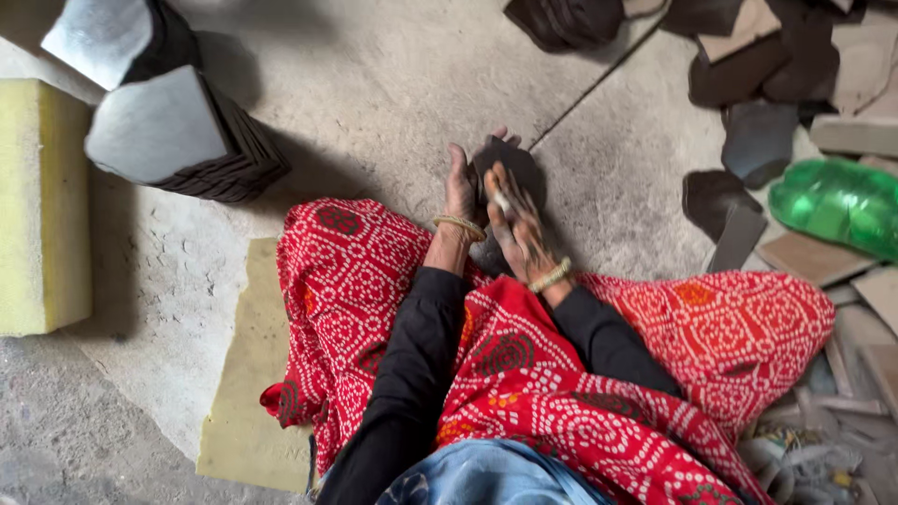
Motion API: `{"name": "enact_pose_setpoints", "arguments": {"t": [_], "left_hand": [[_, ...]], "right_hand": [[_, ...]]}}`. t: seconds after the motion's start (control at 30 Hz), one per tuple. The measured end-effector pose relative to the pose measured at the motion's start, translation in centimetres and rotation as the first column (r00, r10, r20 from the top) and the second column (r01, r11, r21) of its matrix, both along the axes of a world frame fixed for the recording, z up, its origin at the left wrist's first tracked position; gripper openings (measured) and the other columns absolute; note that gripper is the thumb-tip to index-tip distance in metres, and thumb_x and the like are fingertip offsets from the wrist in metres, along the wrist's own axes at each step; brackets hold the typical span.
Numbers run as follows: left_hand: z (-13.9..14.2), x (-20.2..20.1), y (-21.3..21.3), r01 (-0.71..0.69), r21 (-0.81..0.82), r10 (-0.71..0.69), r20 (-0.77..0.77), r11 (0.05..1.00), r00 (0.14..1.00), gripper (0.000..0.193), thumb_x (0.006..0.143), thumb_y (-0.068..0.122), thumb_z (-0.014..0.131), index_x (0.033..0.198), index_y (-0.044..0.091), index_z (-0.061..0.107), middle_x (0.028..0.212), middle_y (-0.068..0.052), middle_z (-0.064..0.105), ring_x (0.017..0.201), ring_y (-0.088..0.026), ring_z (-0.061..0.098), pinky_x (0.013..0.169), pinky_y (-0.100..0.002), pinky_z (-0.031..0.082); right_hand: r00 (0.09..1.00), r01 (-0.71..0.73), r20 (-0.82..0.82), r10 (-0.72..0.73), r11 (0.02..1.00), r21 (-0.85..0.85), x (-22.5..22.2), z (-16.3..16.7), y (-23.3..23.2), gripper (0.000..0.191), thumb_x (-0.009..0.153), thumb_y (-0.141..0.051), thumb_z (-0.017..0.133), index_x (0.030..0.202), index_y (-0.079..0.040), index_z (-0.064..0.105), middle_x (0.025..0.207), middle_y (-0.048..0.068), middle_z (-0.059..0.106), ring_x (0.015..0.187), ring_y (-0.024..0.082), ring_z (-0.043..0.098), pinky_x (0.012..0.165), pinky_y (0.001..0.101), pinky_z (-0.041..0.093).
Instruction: The person sits on the floor and sands the edges of dark brown shoe sole pieces using a sanding block. They handle the pieces one at a time, rubbing the edges against the block and stacking the finished pieces into a pile.
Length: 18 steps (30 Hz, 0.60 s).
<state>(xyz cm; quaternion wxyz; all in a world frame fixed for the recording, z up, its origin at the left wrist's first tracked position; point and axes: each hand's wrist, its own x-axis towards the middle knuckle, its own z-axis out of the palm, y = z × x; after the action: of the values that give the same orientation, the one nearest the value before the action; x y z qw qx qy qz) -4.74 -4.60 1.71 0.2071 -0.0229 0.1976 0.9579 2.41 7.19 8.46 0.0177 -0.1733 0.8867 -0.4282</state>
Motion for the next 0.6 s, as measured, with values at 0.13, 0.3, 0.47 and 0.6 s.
{"name": "enact_pose_setpoints", "arguments": {"t": [0.13, 0.3, 0.47, 0.6], "left_hand": [[0.3, 0.4, -0.5, -0.02, 0.02, 0.02, 0.02, 1.0, 1.0, 0.109, 0.09, 0.086, 0.018, 0.161, 0.006, 0.031, 0.161, -0.021, 0.039, 0.144, -0.04, 0.043, 0.119, -0.056, 0.04], [0.0, 0.5, -0.8, -0.048, 0.091, 0.052, -0.052, 0.995, 0.997, 0.104, 0.092, 0.084, 0.022, 0.161, 0.006, 0.028, 0.162, -0.022, 0.039, 0.148, -0.038, 0.041, 0.122, -0.055, 0.038], [0.1, 0.9, -0.6, -0.104, 0.035, 0.093, 0.238, 0.994, 0.967, 0.099, 0.096, 0.079, 0.03, 0.161, 0.004, 0.029, 0.163, -0.018, 0.04, 0.15, -0.034, 0.04, 0.124, -0.051, 0.035], [0.0, 0.9, -0.6, -0.069, 0.122, 0.072, -0.021, 0.99, 0.997, 0.102, 0.095, 0.081, 0.031, 0.161, 0.004, 0.03, 0.163, -0.019, 0.039, 0.149, -0.037, 0.039, 0.124, -0.052, 0.035]], "right_hand": [[0.997, 0.074, -0.028, -0.072, 0.995, 0.073, 0.3, 0.7, -1.6, 0.075, 0.113, -0.055, 0.015, 0.163, -0.001, 0.027, 0.171, 0.022, 0.022, 0.158, 0.037, 0.022, 0.13, 0.0467, 0.021], [0.998, -0.047, -0.02, 0.053, 0.972, 0.23, 0.2, 1.3, -2.0, 0.08, 0.107, -0.06, 0.01, 0.164, -0.006, 0.025, 0.171, 0.019, 0.021, 0.159, 0.036, 0.019, 0.128, 0.053, 0.015], [0.998, 0.048, 0.037, -0.057, 0.979, 0.196, -1.4, 0.5, -1.9, 0.087, 0.103, -0.069, 0.006, 0.165, -0.008, 0.016, 0.173, 0.018, 0.015, 0.16, 0.036, 0.016, 0.128, 0.0554, 0.011], [0.999, -0.022, 0.029, 0.017, 0.986, 0.166, -1.5, 0.0, -2.1, 0.09, 0.102, -0.071, 0.004, 0.166, -0.009, 0.012, 0.173, 0.019, 0.012, 0.16, 0.036, 0.013, 0.129, 0.0557, 0.011]]}}
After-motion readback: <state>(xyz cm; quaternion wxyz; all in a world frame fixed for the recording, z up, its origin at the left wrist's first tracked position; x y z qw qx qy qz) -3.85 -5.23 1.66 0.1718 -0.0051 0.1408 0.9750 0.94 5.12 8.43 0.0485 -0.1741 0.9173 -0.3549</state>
